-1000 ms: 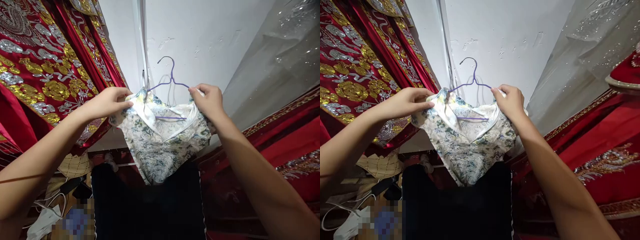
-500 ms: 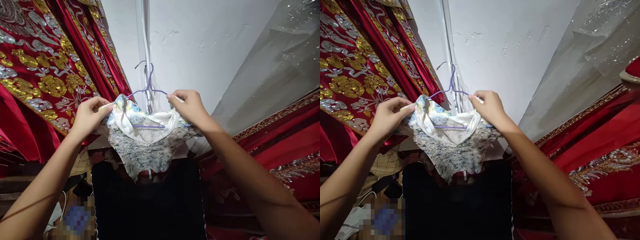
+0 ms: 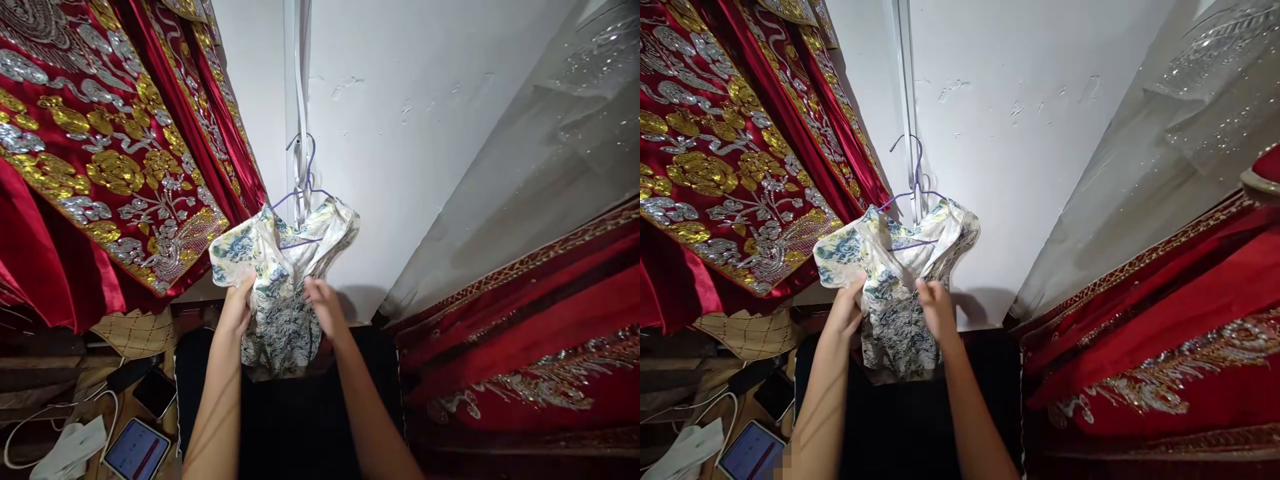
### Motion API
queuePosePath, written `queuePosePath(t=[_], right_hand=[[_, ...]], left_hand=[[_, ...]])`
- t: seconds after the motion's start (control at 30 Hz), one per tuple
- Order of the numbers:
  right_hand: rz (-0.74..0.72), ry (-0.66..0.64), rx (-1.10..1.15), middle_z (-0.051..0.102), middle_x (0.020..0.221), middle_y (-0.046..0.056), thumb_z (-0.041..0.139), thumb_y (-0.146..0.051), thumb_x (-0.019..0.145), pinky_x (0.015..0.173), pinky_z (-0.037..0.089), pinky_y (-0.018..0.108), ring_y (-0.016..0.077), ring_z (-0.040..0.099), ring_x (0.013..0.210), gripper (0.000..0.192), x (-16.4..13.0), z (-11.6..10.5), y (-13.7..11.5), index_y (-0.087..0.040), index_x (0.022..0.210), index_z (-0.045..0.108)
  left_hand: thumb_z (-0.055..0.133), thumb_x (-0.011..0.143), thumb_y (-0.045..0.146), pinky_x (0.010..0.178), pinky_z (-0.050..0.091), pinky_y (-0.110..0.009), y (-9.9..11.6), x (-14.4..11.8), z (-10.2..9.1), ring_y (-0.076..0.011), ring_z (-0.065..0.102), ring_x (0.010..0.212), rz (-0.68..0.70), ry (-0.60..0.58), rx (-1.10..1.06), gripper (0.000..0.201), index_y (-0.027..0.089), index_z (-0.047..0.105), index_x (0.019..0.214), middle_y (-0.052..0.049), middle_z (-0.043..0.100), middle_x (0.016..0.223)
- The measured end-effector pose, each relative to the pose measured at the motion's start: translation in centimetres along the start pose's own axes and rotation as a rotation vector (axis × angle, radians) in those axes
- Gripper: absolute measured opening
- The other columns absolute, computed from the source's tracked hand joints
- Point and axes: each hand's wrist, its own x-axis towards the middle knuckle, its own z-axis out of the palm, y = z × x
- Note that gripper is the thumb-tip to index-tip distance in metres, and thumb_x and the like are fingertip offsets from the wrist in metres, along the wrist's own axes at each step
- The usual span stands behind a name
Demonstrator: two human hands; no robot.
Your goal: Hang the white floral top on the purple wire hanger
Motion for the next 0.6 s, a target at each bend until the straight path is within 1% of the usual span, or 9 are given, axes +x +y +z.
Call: queuePosePath(t=[0.07,0.1,0.13,0.17,0.27,0.37,0.47,0.53,0.6], right_hand=[[0.071,-0.213,0.091,0.066,0.074,0.005,0.044,-0.076,0.089,0.07,0.05,0.036,0.0219,0.062,0.07,0.058,-1.4,1.8,1.2,-0.021,0.081,0.061],[0.07,-0.266,0.154,0.066,0.073,0.005,0.044,-0.077,0.089,0.07,0.049,0.035,0.0213,0.063,0.07,0.059,-2.0,2.4,1.5,-0.021,0.08,0.061],[0.063,-0.279,0.217,0.066,0.073,0.005,0.044,-0.078,0.088,0.069,0.049,0.034,0.0209,0.063,0.07,0.06,-2.6,2.7,1.7,-0.021,0.079,0.06],[0.061,-0.264,0.271,0.066,0.073,0.005,0.046,-0.079,0.086,0.068,0.048,0.033,0.0207,0.063,0.07,0.06,-2.9,2.9,1.7,-0.021,0.077,0.059],[0.103,-0.184,0.347,0.064,0.068,0.004,0.054,-0.081,0.08,0.058,0.044,0.031,0.0196,0.061,0.064,0.059,-3.1,2.5,1.8,-0.022,0.076,0.057],[0.148,-0.184,0.269,0.06,0.064,0.001,0.059,-0.076,0.078,0.051,0.039,0.029,0.0168,0.056,0.057,0.054,-2.7,1.7,2.2,-0.022,0.077,0.057],[0.209,-0.203,0.21,0.061,0.063,0.001,0.057,-0.07,0.083,0.049,0.037,0.027,0.0144,0.053,0.052,0.048,-2.9,1.6,2.4,-0.022,0.077,0.055],[0.25,-0.243,0.229,0.063,0.062,0.001,0.054,-0.065,0.085,0.048,0.036,0.026,0.0135,0.053,0.051,0.045,-3.2,1.8,2.2,-0.021,0.076,0.056],[0.291,-0.27,0.248,0.06,0.058,0.001,0.051,-0.062,0.086,0.047,0.033,0.025,0.0123,0.053,0.049,0.045,-3.5,2.1,1.8,-0.02,0.07,0.055]], left_hand=[[0.081,0.079,0.032,0.112,0.05,-0.04,-0.4,-1.6,0.4,-0.03,0.06,0.131,0.002,-0.004,-0.057,0.06,0.021,0.062,0.135,-0.009,0.069,0.134],[0.081,0.079,0.033,0.113,0.048,-0.041,-0.5,-2.4,0.5,-0.0303,0.06,0.131,0.001,-0.017,-0.087,0.062,0.02,0.061,0.137,-0.01,0.07,0.133],[0.081,0.08,0.033,0.115,0.047,-0.041,-0.5,-3.2,0.5,-0.0302,0.06,0.132,-0.003,-0.029,-0.112,0.064,0.02,0.059,0.139,-0.01,0.07,0.132],[0.082,0.08,0.033,0.115,0.046,-0.04,-0.4,-4.0,0.4,-0.0299,0.06,0.132,-0.008,-0.035,-0.128,0.066,0.021,0.059,0.14,-0.01,0.07,0.132],[0.083,0.078,0.028,0.116,0.045,-0.038,0.3,-5.5,0.3,-0.0286,0.061,0.13,-0.01,0.004,-0.127,0.067,0.022,0.059,0.14,-0.008,0.071,0.131],[0.082,0.078,0.027,0.113,0.049,-0.037,1.1,-6.3,0.7,-0.0286,0.064,0.127,-0.006,0.037,-0.112,0.066,0.022,0.059,0.14,-0.008,0.072,0.128],[0.08,0.079,0.029,0.105,0.056,-0.037,1.4,-6.9,1.4,-0.0287,0.067,0.121,-0.025,0.028,-0.087,0.065,0.022,0.059,0.14,-0.008,0.074,0.124],[0.079,0.08,0.03,0.099,0.059,-0.036,1.5,-7.2,1.6,-0.0282,0.07,0.116,-0.032,0.028,-0.07,0.063,0.021,0.059,0.139,-0.008,0.075,0.121],[0.079,0.081,0.031,0.096,0.06,-0.036,1.5,-7.2,1.5,-0.0272,0.072,0.112,-0.023,0.04,-0.053,0.059,0.022,0.061,0.136,-0.008,0.075,0.119]])
